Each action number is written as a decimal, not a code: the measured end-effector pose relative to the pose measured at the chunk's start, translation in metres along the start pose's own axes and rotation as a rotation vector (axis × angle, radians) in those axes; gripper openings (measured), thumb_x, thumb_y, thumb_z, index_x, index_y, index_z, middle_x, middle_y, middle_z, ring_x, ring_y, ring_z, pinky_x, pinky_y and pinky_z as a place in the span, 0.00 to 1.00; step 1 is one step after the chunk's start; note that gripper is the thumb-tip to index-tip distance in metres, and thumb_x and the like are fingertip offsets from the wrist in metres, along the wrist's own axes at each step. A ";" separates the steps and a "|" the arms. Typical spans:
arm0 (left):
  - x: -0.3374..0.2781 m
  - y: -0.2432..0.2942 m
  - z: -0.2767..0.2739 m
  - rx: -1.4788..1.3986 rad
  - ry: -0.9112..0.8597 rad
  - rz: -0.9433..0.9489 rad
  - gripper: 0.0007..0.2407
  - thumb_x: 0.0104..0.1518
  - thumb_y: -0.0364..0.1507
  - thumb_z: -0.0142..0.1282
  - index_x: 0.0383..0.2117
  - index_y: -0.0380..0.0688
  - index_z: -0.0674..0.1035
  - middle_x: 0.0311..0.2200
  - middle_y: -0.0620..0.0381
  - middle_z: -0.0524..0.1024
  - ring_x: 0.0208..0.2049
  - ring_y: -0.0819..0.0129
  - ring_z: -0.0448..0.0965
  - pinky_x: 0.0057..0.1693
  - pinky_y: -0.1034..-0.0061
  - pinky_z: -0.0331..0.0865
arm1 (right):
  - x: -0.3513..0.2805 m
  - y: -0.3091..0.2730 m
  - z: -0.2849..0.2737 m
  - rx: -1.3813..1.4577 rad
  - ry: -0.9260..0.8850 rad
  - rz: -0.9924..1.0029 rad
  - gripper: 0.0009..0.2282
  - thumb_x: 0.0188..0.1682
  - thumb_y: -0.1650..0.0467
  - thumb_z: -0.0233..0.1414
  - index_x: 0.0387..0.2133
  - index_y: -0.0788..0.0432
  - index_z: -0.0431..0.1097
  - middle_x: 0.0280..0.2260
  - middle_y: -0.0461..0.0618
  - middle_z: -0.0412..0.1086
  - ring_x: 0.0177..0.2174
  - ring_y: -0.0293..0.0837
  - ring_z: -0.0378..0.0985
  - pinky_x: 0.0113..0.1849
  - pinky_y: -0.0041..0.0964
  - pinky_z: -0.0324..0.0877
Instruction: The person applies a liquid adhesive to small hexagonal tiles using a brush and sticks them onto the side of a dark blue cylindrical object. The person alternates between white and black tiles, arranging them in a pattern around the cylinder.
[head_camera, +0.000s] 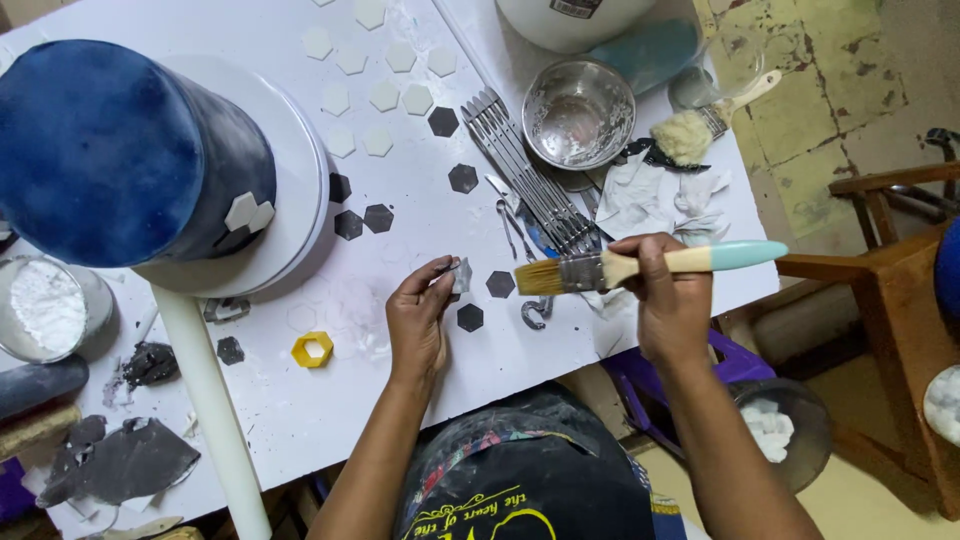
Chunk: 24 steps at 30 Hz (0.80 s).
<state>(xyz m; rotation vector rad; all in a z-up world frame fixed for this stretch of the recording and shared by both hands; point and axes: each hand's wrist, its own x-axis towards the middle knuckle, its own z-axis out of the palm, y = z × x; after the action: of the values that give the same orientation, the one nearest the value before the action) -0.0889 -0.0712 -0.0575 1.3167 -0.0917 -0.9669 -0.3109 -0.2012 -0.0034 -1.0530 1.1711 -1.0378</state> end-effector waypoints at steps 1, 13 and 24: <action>-0.002 0.007 0.006 -0.035 0.006 0.007 0.11 0.55 0.19 0.62 0.44 0.32 0.81 0.47 0.45 0.81 0.37 0.71 0.84 0.42 0.83 0.80 | -0.003 0.002 0.007 0.025 -0.033 0.015 0.13 0.58 0.65 0.52 0.33 0.66 0.72 0.31 0.56 0.75 0.28 0.39 0.80 0.33 0.31 0.81; 0.010 -0.005 -0.001 -0.340 -0.120 -0.238 0.15 0.59 0.21 0.58 0.52 0.28 0.75 0.43 0.41 0.81 0.40 0.57 0.86 0.47 0.71 0.84 | -0.009 0.002 0.055 0.008 -0.187 0.011 0.11 0.56 0.67 0.53 0.33 0.66 0.74 0.33 0.57 0.76 0.29 0.40 0.81 0.35 0.34 0.81; 0.005 0.011 0.009 -0.252 -0.006 -0.197 0.13 0.63 0.27 0.54 0.48 0.28 0.76 0.46 0.34 0.80 0.43 0.47 0.85 0.50 0.55 0.82 | -0.008 0.000 0.057 -0.057 -0.143 -0.093 0.10 0.58 0.68 0.52 0.33 0.65 0.74 0.33 0.54 0.77 0.28 0.37 0.81 0.35 0.31 0.80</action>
<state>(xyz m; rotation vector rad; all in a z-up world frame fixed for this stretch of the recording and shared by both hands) -0.0850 -0.0824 -0.0474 1.1039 0.1546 -1.1104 -0.2552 -0.1883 0.0032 -1.2160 1.0488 -0.9885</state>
